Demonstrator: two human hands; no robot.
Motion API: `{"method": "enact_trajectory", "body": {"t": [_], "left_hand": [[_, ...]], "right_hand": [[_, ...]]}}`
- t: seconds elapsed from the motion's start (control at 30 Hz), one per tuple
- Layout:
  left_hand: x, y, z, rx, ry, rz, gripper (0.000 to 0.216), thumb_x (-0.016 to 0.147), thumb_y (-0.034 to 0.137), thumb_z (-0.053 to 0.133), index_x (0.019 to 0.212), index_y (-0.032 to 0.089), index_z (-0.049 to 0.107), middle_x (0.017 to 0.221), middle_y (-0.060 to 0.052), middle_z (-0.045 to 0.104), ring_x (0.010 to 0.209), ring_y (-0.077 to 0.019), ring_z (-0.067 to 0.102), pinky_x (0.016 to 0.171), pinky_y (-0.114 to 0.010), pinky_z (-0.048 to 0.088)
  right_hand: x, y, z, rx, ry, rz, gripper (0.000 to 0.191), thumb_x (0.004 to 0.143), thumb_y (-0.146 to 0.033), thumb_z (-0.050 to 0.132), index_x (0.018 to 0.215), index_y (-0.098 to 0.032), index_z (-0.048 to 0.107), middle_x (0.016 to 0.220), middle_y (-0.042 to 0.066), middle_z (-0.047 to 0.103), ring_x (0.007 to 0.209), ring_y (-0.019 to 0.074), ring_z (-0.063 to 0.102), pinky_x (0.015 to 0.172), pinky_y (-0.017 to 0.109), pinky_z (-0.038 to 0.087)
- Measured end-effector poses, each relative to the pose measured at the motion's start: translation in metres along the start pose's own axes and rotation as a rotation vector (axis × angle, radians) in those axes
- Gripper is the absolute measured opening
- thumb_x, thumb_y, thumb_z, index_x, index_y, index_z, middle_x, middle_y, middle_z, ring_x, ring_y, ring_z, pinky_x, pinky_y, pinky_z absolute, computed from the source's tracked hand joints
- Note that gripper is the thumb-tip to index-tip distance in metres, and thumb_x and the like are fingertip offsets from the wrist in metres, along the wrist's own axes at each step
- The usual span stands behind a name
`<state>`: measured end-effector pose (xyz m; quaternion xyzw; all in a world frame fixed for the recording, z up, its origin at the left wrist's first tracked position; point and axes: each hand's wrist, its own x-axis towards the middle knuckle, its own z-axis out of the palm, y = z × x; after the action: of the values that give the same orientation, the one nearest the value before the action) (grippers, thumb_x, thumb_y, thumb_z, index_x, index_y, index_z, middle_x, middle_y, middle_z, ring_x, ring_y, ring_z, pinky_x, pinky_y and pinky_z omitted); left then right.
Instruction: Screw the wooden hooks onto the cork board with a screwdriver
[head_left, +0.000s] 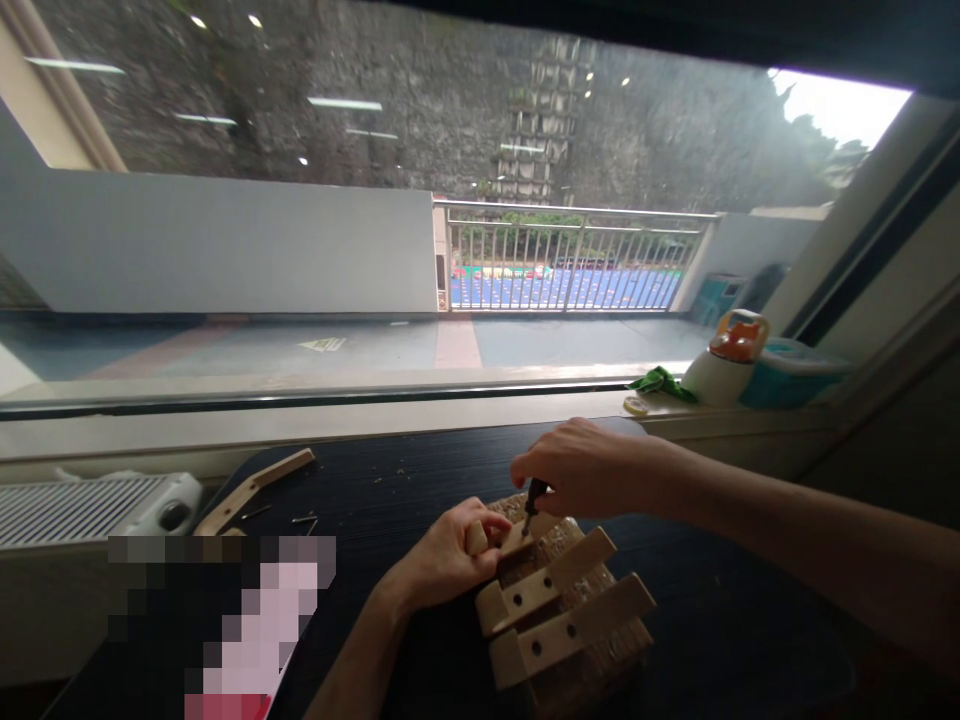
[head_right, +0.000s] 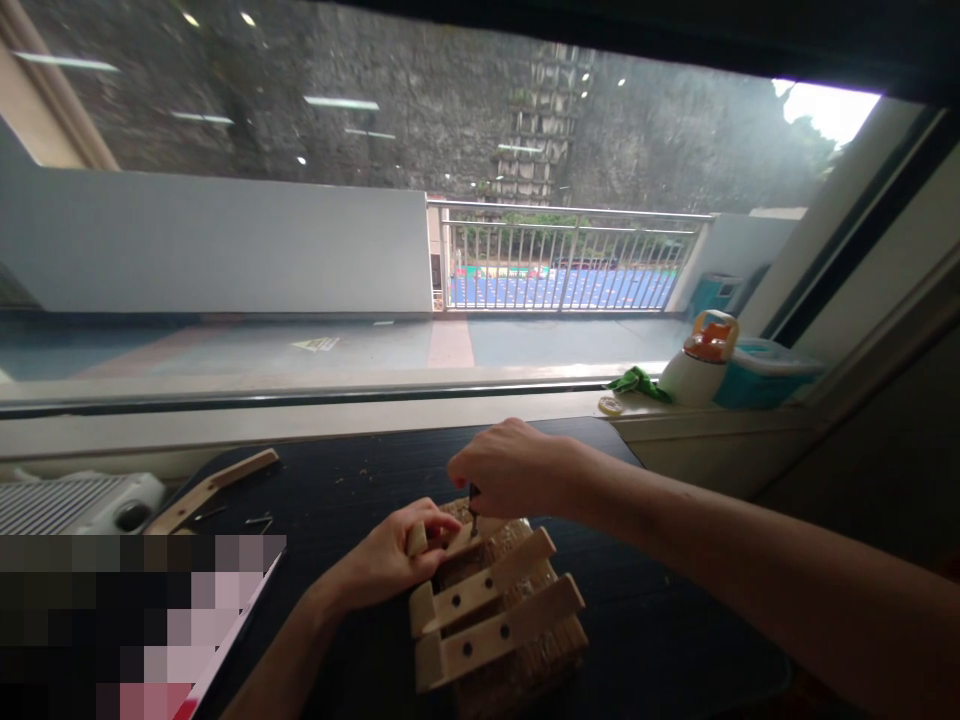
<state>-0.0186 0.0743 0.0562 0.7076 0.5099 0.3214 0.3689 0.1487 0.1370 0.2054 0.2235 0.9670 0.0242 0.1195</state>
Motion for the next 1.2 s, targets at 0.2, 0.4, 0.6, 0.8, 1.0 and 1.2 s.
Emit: {"method": "enact_trajectory", "body": {"t": [0.2,0.4,0.6,0.8,1.0,1.2], "left_hand": [[0.000,0.000,0.000,-0.001,0.003,-0.006,0.024,0.072,0.014,0.056,0.092,0.019,0.068,0.082,0.000,0.053,0.070,-0.0112,0.052,0.065,-0.020,0.043],[0.001,0.001,0.000,-0.003,0.009,-0.017,0.023,0.071,0.015,0.056,0.091,0.019,0.068,0.082,0.000,0.053,0.069,-0.0109,0.052,0.064,-0.019,0.043],[0.000,0.001,0.000,-0.005,0.001,-0.011,0.024,0.072,0.016,0.055,0.092,0.019,0.067,0.083,0.000,0.054,0.070,-0.0111,0.052,0.065,-0.019,0.043],[0.000,-0.001,0.001,-0.011,0.010,-0.016,0.021,0.073,0.019,0.057,0.091,0.018,0.067,0.084,-0.001,0.054,0.071,-0.0117,0.053,0.065,-0.020,0.044],[0.001,0.000,0.001,-0.008,0.006,-0.017,0.022,0.072,0.019,0.057,0.091,0.018,0.068,0.082,0.000,0.054,0.069,-0.0114,0.052,0.064,-0.020,0.044],[0.000,0.002,0.000,-0.012,0.002,-0.014,0.024,0.073,0.016,0.055,0.092,0.018,0.068,0.082,0.000,0.053,0.069,-0.0109,0.052,0.062,-0.019,0.043]], "right_hand": [[0.001,0.001,0.002,0.006,-0.070,-0.037,0.020,0.077,-0.015,0.048,0.079,-0.020,0.068,0.080,0.005,0.069,0.072,0.0163,0.060,0.056,0.026,0.030],[0.003,-0.001,0.008,-0.012,-0.078,0.007,0.025,0.082,-0.021,0.044,0.080,-0.017,0.069,0.074,0.007,0.068,0.069,0.0167,0.061,0.056,0.025,0.031],[0.003,-0.002,0.005,-0.029,-0.068,0.017,0.023,0.078,-0.024,0.050,0.090,-0.019,0.068,0.076,0.008,0.069,0.071,0.0196,0.062,0.057,0.027,0.033],[0.002,-0.001,-0.001,-0.017,-0.091,-0.020,0.023,0.074,-0.017,0.053,0.093,-0.021,0.066,0.084,0.006,0.069,0.077,0.0189,0.062,0.058,0.026,0.033],[0.004,-0.004,0.003,-0.005,-0.091,-0.012,0.020,0.077,-0.017,0.049,0.081,-0.018,0.068,0.077,0.007,0.069,0.071,0.0169,0.061,0.056,0.026,0.031],[0.005,-0.002,0.013,0.000,-0.041,0.019,0.022,0.078,-0.024,0.047,0.080,-0.016,0.068,0.072,0.008,0.068,0.068,0.0176,0.061,0.054,0.026,0.031]]}}
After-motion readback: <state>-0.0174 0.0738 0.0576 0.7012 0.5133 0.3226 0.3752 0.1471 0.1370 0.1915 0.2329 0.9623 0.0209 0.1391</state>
